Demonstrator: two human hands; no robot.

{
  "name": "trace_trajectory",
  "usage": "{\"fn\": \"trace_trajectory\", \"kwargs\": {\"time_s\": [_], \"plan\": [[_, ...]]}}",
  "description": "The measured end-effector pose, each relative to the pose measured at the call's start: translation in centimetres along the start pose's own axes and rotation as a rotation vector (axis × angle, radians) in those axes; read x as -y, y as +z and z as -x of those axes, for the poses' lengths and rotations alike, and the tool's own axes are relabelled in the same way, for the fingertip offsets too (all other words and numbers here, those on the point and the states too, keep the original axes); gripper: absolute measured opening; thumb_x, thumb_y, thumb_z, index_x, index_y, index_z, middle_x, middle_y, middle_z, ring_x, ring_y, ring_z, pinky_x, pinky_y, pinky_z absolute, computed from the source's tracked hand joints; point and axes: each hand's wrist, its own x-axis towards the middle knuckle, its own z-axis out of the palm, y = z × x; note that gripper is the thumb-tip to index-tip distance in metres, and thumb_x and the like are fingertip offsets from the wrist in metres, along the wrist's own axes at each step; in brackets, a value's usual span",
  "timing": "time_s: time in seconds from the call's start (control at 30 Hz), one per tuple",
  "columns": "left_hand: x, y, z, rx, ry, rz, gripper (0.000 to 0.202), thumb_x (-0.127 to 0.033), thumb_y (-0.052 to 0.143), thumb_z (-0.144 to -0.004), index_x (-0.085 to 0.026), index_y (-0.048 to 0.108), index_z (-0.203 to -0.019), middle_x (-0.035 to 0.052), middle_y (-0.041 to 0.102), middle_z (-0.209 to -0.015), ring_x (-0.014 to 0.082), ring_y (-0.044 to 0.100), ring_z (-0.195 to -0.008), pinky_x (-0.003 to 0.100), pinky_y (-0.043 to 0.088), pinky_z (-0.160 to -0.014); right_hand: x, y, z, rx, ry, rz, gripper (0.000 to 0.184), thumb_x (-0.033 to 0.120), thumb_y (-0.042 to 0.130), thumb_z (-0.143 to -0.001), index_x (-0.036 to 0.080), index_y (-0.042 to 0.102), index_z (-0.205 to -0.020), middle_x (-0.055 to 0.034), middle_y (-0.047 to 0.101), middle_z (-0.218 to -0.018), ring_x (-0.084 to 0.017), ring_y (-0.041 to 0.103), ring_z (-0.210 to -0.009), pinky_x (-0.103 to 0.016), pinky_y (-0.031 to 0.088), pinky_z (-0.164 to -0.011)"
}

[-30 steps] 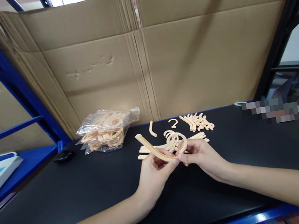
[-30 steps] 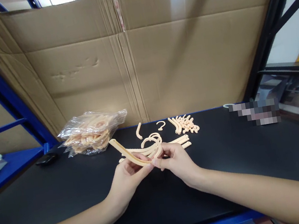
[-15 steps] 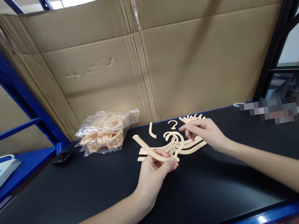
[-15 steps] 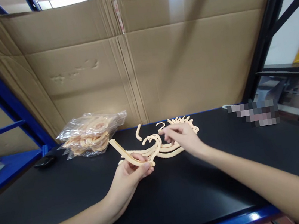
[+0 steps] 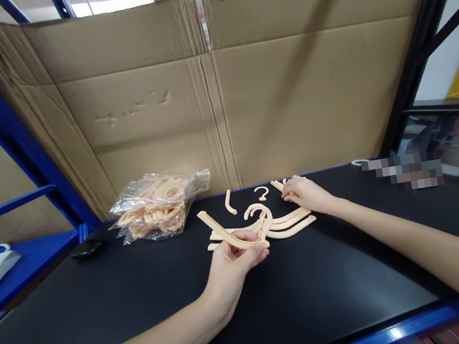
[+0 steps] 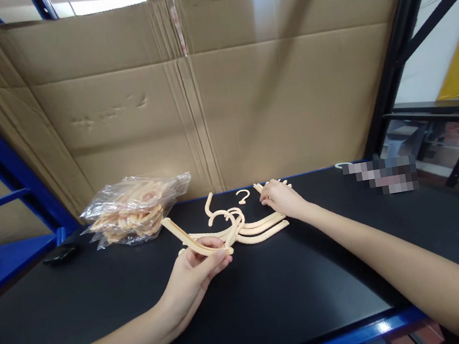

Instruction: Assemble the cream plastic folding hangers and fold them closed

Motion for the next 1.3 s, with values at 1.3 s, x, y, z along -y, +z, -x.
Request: {"fn": "trace_trajectory", "kwargs": {"time_s": [1.3], "plan": [[0.1, -0.5, -0.6, 0.14, 0.064, 0.063, 0.027, -0.009, 0.078, -0.067, -0.016, 0.055, -0.082, 0.0026, 0.07, -0.084, 0.0162, 0.065, -0.086, 0.031, 0.047, -0.085, 11.2, 1.6, 5.5, 0.265, 0.407, -1.108, 0.029, 0.023, 0.076, -0.069, 0.016, 0.062, -0.093, -0.0047, 0.069, -0.09, -0.016, 0.064, -0.083, -0.031, 0.05, -0.074]]}}
